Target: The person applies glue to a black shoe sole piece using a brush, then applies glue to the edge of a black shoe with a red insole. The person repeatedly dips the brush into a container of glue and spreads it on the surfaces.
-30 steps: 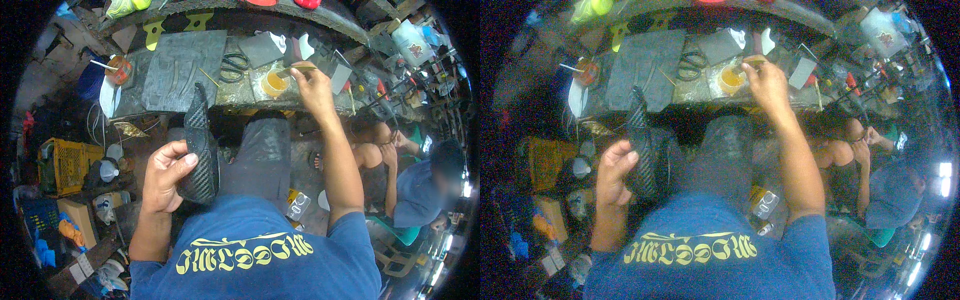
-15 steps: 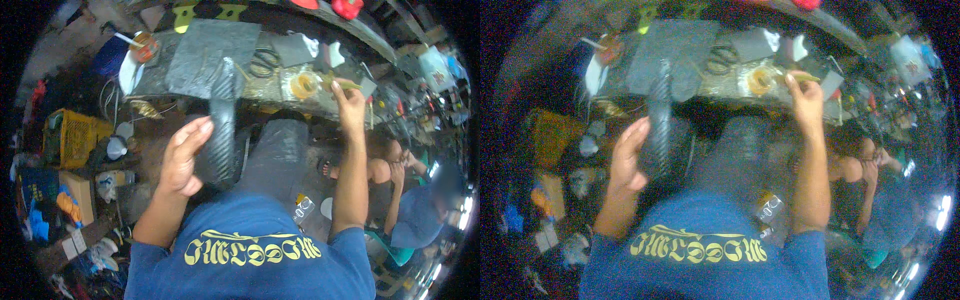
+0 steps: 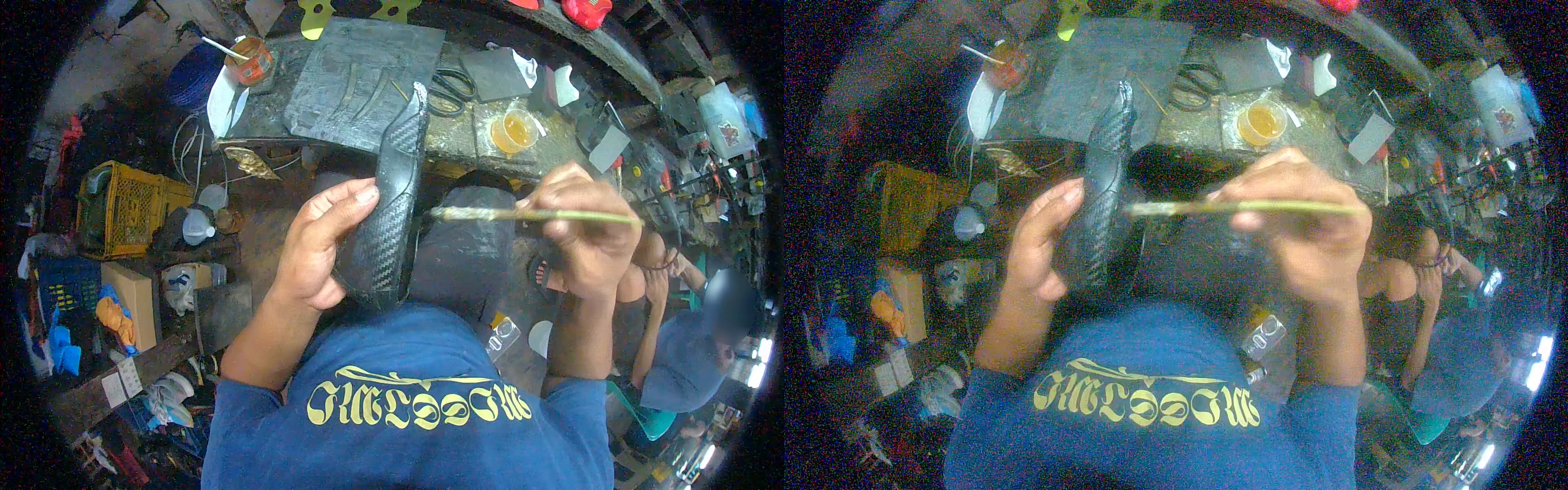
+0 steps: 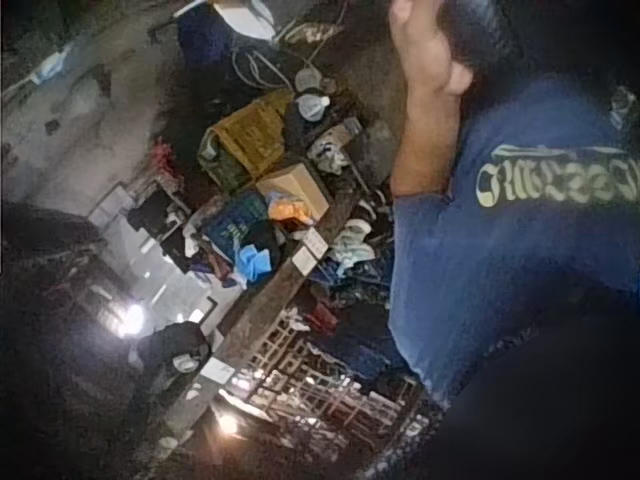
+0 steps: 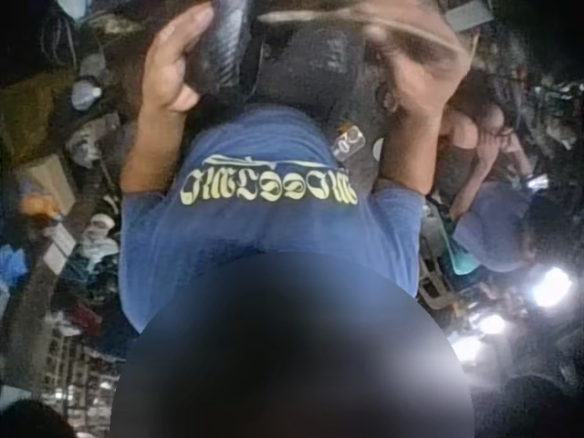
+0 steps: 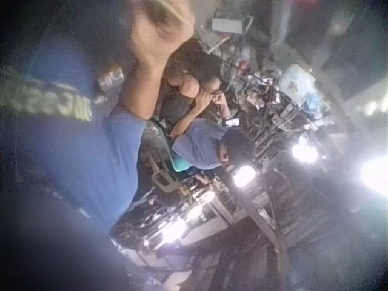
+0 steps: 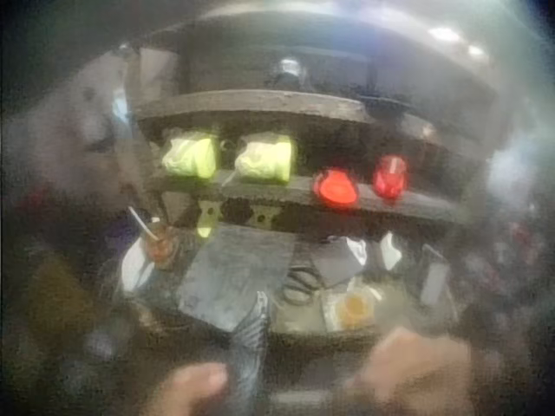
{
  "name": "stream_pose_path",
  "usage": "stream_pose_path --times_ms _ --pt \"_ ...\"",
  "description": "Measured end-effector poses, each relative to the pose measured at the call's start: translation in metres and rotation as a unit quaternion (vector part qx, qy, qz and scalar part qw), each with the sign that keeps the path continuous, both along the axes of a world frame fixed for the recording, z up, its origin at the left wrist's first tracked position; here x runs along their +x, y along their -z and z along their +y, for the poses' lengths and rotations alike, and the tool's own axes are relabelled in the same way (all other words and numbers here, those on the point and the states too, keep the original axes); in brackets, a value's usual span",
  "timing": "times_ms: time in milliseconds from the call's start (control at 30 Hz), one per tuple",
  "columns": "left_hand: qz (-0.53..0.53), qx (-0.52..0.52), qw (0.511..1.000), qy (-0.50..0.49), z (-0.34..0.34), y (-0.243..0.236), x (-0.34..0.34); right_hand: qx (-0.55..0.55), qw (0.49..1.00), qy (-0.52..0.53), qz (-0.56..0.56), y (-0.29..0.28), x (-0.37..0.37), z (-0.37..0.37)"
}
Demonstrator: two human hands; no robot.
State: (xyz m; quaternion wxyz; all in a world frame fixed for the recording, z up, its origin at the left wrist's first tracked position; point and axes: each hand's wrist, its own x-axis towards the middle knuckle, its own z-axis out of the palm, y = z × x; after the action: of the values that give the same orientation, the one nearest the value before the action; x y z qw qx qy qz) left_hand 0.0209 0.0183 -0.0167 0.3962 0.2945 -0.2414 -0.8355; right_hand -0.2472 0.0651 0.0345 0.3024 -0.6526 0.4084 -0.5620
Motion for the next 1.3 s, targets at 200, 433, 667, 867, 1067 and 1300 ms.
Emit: stream_pose_path --times_ms 200,433,667,867,1067,1300 --pt "0.018 -0.015 1.0 0.008 0.004 -0.005 0.002 -0.107 0.98 -0.004 0.169 -0.015 0.016 -0.007" --pt "0.015 -0.013 1.0 0.018 0.006 -0.008 0.002 -0.113 0.968 -0.005 0.224 -0.022 0.017 -0.008" --pt "0.004 -0.015 1.0 0.006 0.009 -0.008 0.003 -0.125 0.954 0.002 0.271 -0.027 0.018 -0.005" --pt "0.009 -0.022 1.0 0.017 0.011 -0.01 0.006 -0.115 0.956 0.016 0.268 -0.029 0.018 -0.002" --pt "0.021 -0.032 0.999 0.03 0.013 -0.014 0.006 -0.126 0.954 0.026 0.27 -0.034 0.016 -0.001" --pt "0.019 -0.029 0.999 0.033 0.015 -0.016 0.007 -0.137 0.95 0.035 0.278 -0.037 0.012 -0.003"
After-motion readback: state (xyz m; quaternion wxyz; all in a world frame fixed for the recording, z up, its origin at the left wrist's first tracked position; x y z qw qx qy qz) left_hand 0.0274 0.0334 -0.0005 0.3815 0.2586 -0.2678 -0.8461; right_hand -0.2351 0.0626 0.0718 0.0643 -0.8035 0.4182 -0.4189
